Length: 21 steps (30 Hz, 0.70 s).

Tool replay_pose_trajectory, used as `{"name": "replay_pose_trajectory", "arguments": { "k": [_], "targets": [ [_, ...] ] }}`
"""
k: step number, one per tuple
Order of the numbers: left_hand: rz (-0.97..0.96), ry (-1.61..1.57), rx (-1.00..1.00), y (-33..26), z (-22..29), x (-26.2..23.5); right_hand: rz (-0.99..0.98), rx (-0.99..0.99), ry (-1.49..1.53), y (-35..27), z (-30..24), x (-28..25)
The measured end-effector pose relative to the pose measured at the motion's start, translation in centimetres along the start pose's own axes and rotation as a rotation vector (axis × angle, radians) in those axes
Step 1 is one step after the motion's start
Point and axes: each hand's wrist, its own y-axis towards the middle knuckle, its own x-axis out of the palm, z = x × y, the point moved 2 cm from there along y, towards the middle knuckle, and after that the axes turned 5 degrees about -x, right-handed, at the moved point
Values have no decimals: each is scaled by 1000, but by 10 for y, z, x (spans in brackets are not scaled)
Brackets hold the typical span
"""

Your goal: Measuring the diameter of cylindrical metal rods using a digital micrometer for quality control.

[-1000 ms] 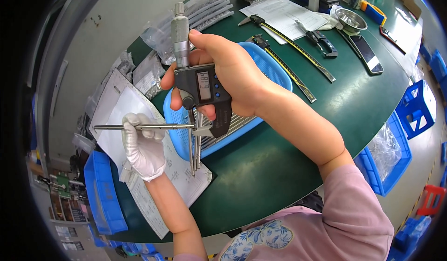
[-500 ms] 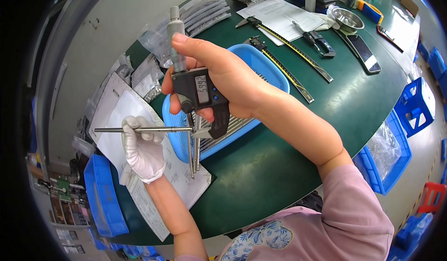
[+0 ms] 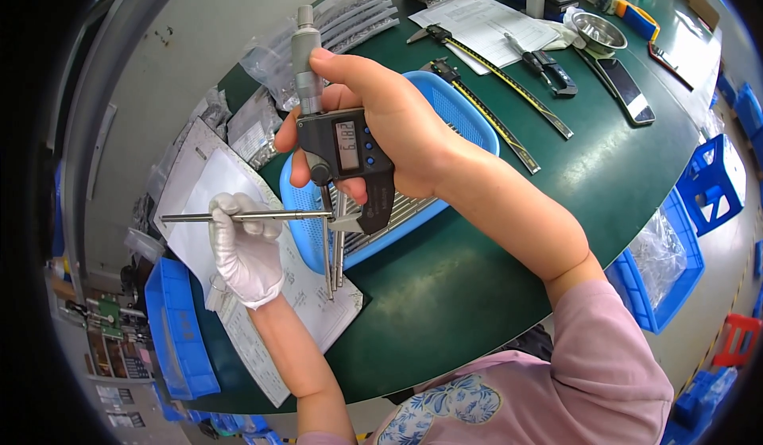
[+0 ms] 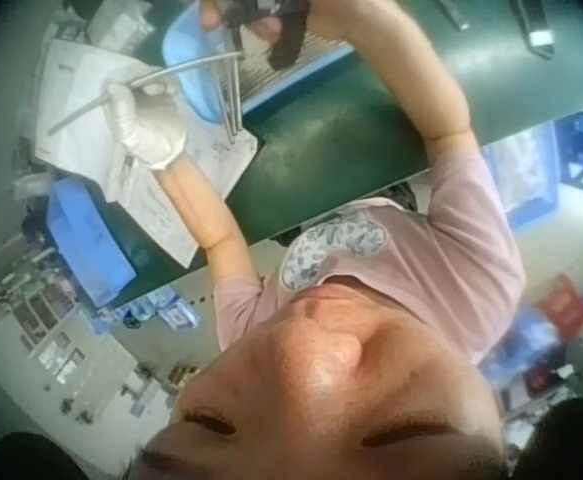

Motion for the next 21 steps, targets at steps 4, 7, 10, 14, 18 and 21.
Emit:
{"name": "replay_pose_trajectory", "arguments": {
  "k": [4, 7, 10, 14, 18, 21],
  "targets": [
    [-3, -1, 3, 0, 0, -1, -13, -29, -82, 2, 2, 0],
    [-7, -8, -2, -1, 0, 0, 0, -31, -83, 1, 0, 1],
    [-102, 66, -23, -1, 0, 1, -7, -26, -89, 0, -1, 1],
    [-92, 60, -23, -1, -1, 1, -3, -13, -61, 0, 0, 0],
    [-14, -18, -7, 0, -1, -1, -33, -48, -64, 1, 2, -1],
    [-20, -1, -2, 0, 0, -2, -33, -46, -43, 2, 5, 0]
  ]
}}
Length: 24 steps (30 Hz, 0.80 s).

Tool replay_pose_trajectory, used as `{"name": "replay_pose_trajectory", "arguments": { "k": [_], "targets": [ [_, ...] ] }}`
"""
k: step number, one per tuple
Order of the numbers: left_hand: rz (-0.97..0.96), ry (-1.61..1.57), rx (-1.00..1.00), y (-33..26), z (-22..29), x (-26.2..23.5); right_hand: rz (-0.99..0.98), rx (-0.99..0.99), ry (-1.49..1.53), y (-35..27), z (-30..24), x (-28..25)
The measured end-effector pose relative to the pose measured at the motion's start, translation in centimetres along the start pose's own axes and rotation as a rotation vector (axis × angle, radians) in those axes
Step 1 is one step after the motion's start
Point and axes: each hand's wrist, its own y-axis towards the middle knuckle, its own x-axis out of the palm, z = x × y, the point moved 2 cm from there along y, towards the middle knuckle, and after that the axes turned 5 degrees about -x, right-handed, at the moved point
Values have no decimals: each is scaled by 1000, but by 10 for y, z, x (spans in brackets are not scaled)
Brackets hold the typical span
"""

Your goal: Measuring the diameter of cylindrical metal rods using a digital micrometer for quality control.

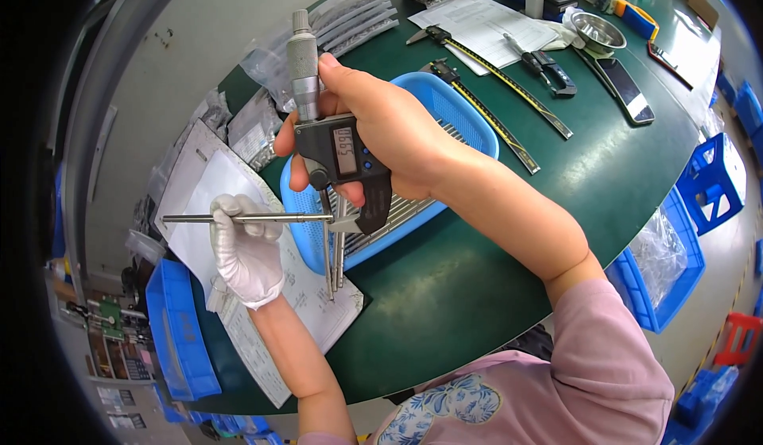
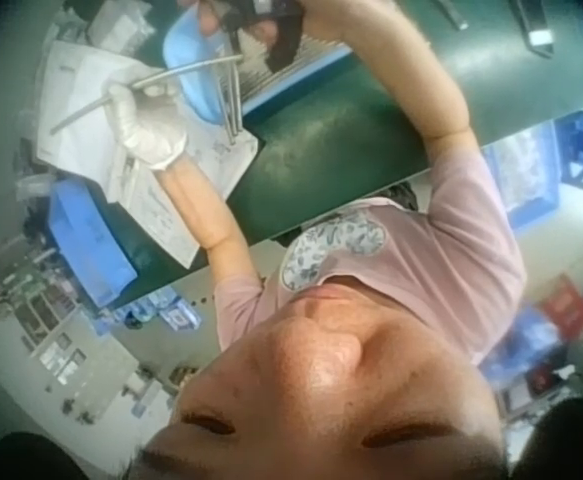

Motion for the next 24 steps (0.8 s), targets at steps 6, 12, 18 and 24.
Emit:
{"name": "replay_pose_trajectory", "arguments": {
  "k": [6, 12, 18, 24],
  "targets": [
    [-28, 82, -48, -1, -1, 5, 29, 45, 50, -1, -2, 0],
    [-9, 0, -10, 1, -3, 2, 24, 12, -43, 0, -3, 1],
    [-32, 40, -30, -1, -2, 4, 23, 16, -40, -1, -4, 1],
    [-22, -8, -18, 0, -2, 2, -1, 0, -13, -2, -2, 1]
  ]
}}
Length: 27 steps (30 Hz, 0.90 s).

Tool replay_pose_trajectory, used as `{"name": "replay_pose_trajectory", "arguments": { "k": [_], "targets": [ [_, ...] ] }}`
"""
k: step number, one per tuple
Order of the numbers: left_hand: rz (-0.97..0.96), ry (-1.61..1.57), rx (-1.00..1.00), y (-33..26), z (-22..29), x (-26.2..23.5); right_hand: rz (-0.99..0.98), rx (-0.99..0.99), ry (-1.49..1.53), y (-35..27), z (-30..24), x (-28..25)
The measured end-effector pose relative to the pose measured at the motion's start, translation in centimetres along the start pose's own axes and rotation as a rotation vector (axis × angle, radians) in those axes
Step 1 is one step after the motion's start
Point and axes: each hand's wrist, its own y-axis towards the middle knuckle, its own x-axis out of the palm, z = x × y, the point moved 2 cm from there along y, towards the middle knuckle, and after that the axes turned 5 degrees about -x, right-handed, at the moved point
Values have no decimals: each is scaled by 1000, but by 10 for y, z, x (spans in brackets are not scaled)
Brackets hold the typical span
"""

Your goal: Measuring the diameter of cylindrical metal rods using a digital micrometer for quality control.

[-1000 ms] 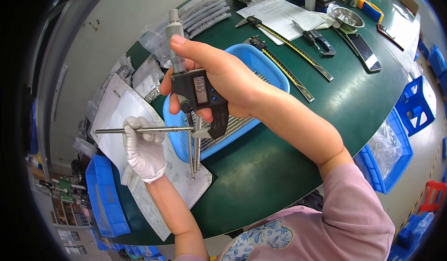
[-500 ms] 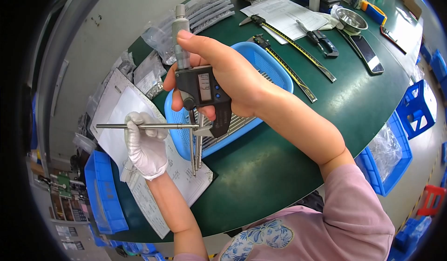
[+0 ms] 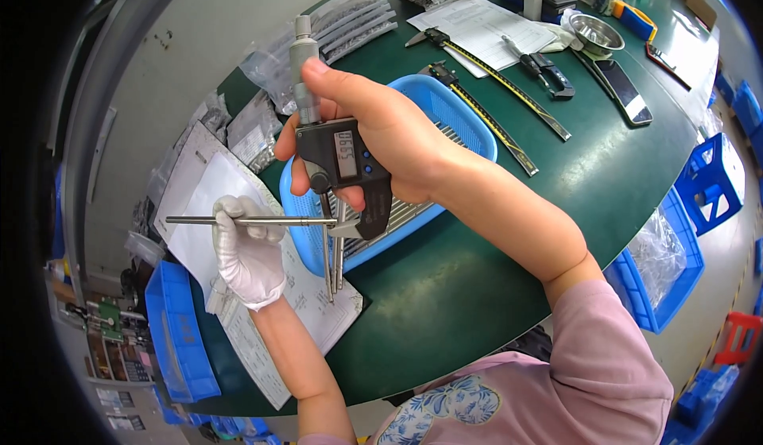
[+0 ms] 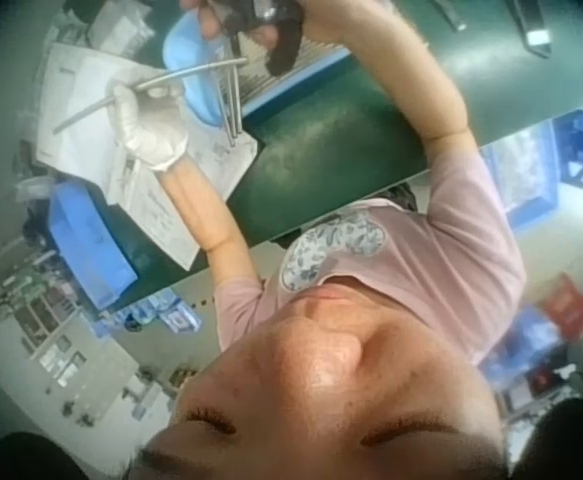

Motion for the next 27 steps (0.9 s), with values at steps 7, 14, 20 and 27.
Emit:
{"name": "replay_pose_trajectory", "arguments": {
  "k": [7, 14, 20, 27],
  "targets": [
    [5, 21, -15, 0, -2, 1, 10, 37, 50, 0, 0, 1],
    [-12, 22, -16, 1, -4, 3, 21, -4, -54, 1, 0, 1],
    [-8, 25, -11, -1, -2, 2, 12, 0, -50, 1, 1, 1],
    [-14, -6, -29, 0, -3, 2, -5, -1, -5, -1, 2, 0]
  ]
}}
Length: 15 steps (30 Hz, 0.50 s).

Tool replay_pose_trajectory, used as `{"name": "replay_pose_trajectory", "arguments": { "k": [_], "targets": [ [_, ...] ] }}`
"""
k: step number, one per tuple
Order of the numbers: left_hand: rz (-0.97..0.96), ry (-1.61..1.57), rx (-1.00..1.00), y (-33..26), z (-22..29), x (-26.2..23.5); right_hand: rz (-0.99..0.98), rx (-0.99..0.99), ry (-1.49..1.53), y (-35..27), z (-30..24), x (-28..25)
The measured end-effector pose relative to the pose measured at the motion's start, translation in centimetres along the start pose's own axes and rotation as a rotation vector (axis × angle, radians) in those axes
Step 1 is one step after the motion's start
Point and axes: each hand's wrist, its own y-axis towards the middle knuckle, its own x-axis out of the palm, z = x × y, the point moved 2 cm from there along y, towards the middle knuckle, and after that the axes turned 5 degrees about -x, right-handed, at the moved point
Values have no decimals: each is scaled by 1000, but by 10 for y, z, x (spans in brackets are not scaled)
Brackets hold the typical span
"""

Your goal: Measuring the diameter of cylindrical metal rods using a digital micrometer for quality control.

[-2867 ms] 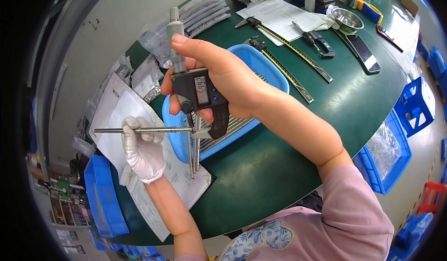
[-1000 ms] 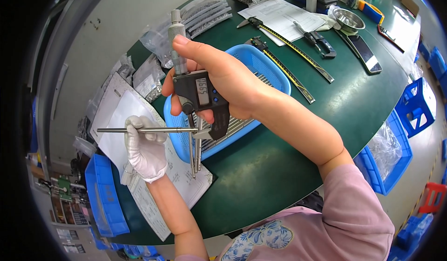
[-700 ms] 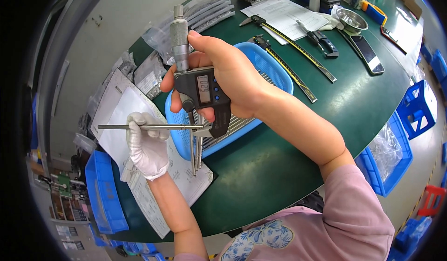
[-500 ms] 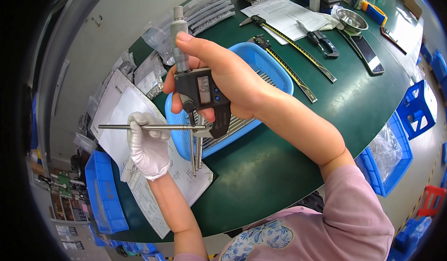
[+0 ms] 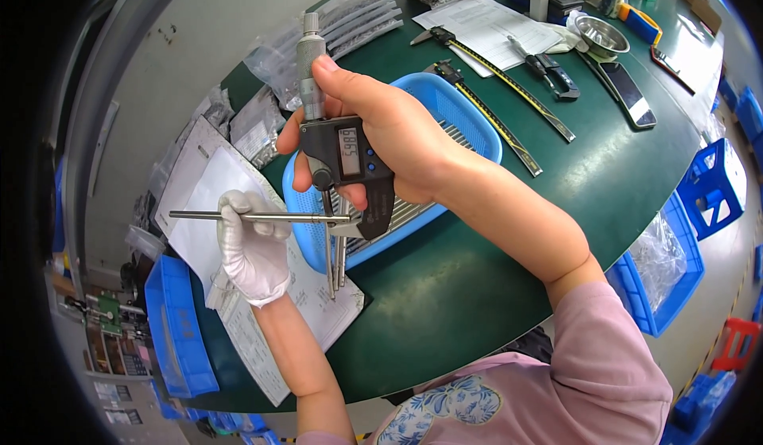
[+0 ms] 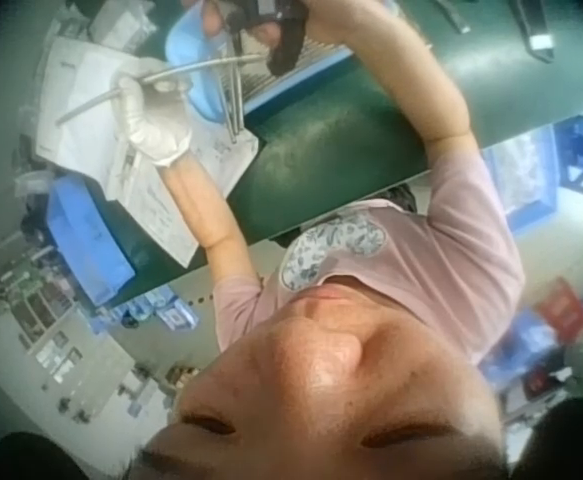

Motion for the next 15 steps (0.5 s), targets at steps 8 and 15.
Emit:
{"name": "replay_pose_trajectory", "arguments": {
  "k": [8, 15],
  "targets": [
    [16, 11, -9, -1, -2, 0, 6, 28, 41, 2, 2, 1],
    [-20, 5, -7, 0, -3, 0, 17, 3, -25, 2, 0, 2]
  ]
}}
